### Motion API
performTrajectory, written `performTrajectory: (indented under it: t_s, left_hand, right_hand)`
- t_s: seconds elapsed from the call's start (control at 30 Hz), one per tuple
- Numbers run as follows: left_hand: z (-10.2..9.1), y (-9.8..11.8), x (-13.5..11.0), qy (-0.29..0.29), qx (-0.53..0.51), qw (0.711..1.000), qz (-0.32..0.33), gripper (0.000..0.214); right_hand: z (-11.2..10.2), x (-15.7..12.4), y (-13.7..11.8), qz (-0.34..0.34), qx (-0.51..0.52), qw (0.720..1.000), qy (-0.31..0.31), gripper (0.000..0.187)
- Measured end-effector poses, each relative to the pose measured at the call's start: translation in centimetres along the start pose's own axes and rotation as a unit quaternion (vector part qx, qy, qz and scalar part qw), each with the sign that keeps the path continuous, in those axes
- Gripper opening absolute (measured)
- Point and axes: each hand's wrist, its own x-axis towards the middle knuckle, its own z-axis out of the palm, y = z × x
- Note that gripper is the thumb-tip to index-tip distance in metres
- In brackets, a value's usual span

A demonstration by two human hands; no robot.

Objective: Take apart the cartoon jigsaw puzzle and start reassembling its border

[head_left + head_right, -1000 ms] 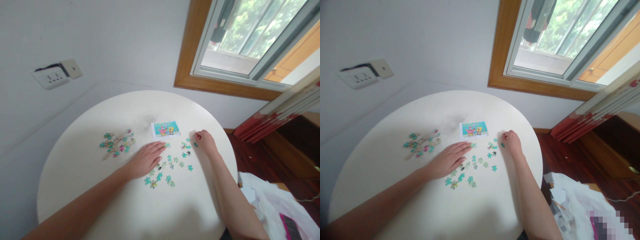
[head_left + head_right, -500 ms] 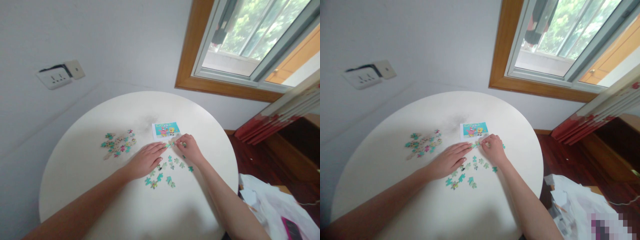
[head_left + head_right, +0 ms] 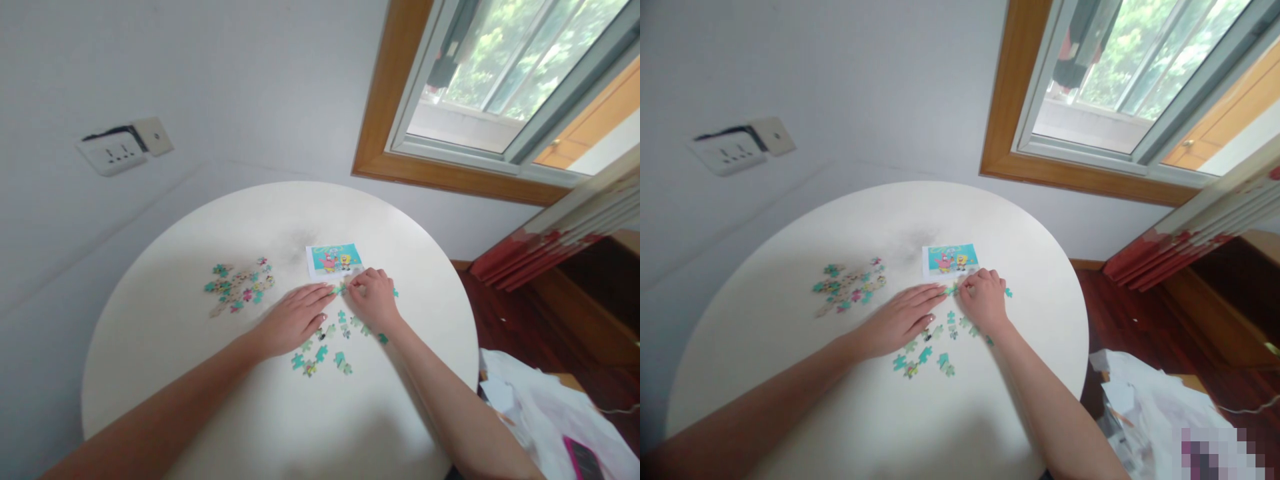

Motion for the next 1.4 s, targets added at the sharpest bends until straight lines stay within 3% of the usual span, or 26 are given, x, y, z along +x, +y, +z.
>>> performTrajectory:
  t_s: [0.53,0.77,1.1,1.4]
  left_hand:
    - [0.1,0.0,0.0,-0.002,-0.003,1.0,0.001,0.044]
    - [0.1,0.0,0.0,0.0,0.002,1.0,0.002,0.044]
    - [0.2,-0.1,-0.1,0.007,-0.011,1.0,0.001,0.045]
    - [-0.2,0.0,0.0,0.001,0.0,1.0,0.002,0.044]
  right_hand:
    - [-0.7,-0.2,0.1,-0.054,-0.058,0.997,-0.009,0.02]
    - [-1.1,0.0,0.5,-0.066,-0.02,0.998,-0.006,0.012]
    - [-0.5,0.1,0.7,-0.091,-0.017,0.995,-0.035,0.016]
    - [-1.1,0.5,1.3,-0.094,-0.003,0.995,-0.022,0.016]
